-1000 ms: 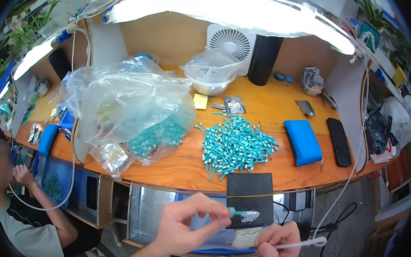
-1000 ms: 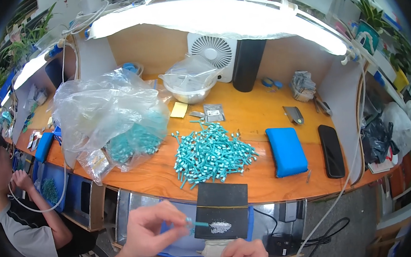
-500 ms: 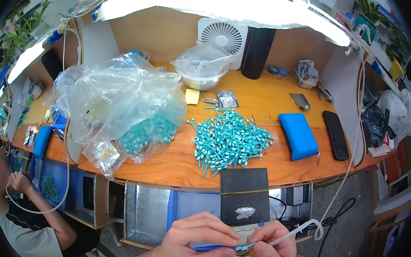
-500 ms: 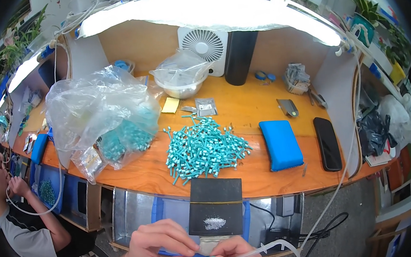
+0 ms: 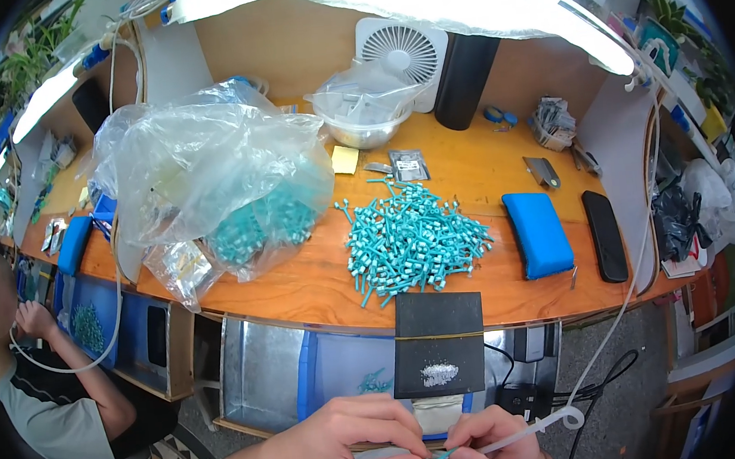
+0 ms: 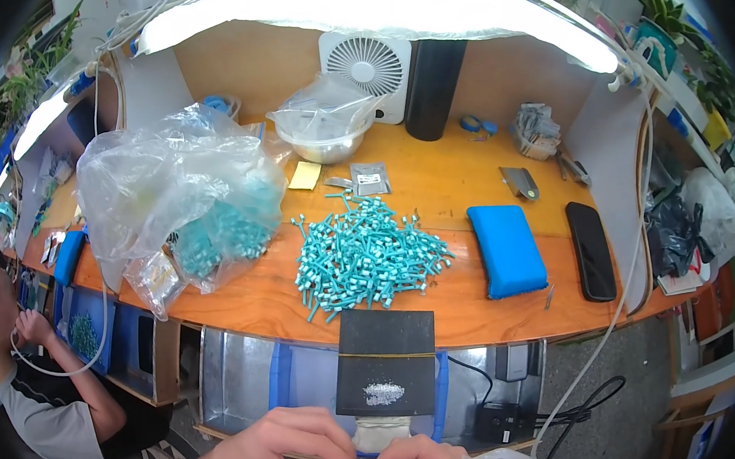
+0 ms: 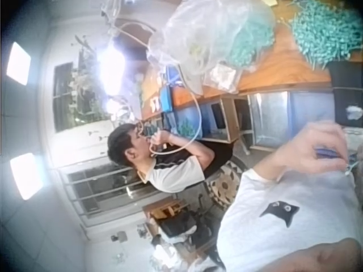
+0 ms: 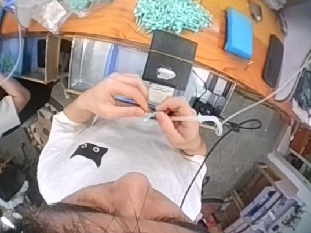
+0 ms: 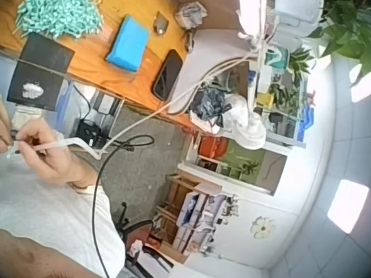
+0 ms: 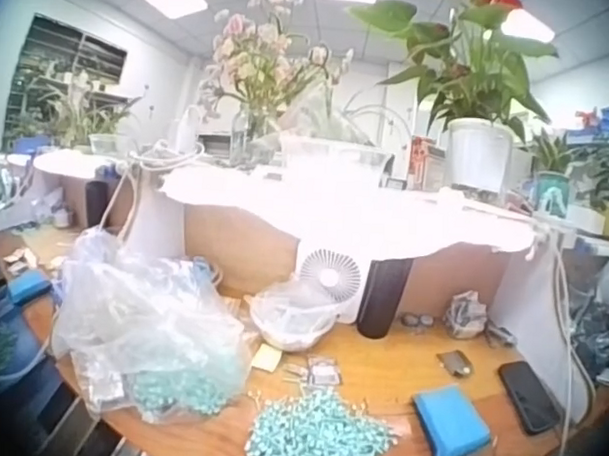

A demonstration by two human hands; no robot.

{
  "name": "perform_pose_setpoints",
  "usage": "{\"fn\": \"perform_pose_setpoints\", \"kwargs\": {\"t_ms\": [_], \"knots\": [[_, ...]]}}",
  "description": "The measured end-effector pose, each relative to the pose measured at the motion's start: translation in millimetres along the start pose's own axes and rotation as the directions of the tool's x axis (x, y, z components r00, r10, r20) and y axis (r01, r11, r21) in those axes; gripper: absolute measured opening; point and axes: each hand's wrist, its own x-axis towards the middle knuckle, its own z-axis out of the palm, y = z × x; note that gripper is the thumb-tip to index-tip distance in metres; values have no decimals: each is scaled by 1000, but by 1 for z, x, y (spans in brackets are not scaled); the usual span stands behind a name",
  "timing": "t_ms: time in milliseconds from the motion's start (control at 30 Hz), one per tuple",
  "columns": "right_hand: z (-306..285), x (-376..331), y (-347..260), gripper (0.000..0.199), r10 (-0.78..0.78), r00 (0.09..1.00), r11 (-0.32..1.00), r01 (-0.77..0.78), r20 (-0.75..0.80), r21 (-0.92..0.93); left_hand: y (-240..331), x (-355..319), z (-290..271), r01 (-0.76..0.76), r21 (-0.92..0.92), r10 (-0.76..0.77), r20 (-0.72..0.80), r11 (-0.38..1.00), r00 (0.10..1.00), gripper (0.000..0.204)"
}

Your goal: Using tweezers to assemble small green components with white powder at a workstation.

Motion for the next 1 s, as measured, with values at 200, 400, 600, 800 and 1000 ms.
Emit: {"fn": "perform_pose_setpoints", "kwargs": {"t_ms": [200, 400, 600, 800, 1000], "knots": [[-2, 4, 1, 13, -58, 994, 998, 57, 93, 13, -6, -3, 1, 118, -61, -111, 108, 991, 988, 7], [0, 6, 1, 13, -73, 992, 997, 73, 102, 3, -7, -8, -2, 136, -120, -119, 136, 983, 983, 5], [2, 8, -4, 14, -53, 998, 999, 53, 44, -11, -24, -15, 2, 233, -350, -178, 182, 907, 967, 10], [-4, -3, 12, 16, 101, 992, 987, -90, -73, 136, -45, -35, 7, 282, -379, -340, -95, 881, 936, 13], [14, 8, 32, 21, 79, 947, 958, 14, -311, 286, -65, -46, 35, 276, -482, -437, -262, 832, 860, 15]]}}
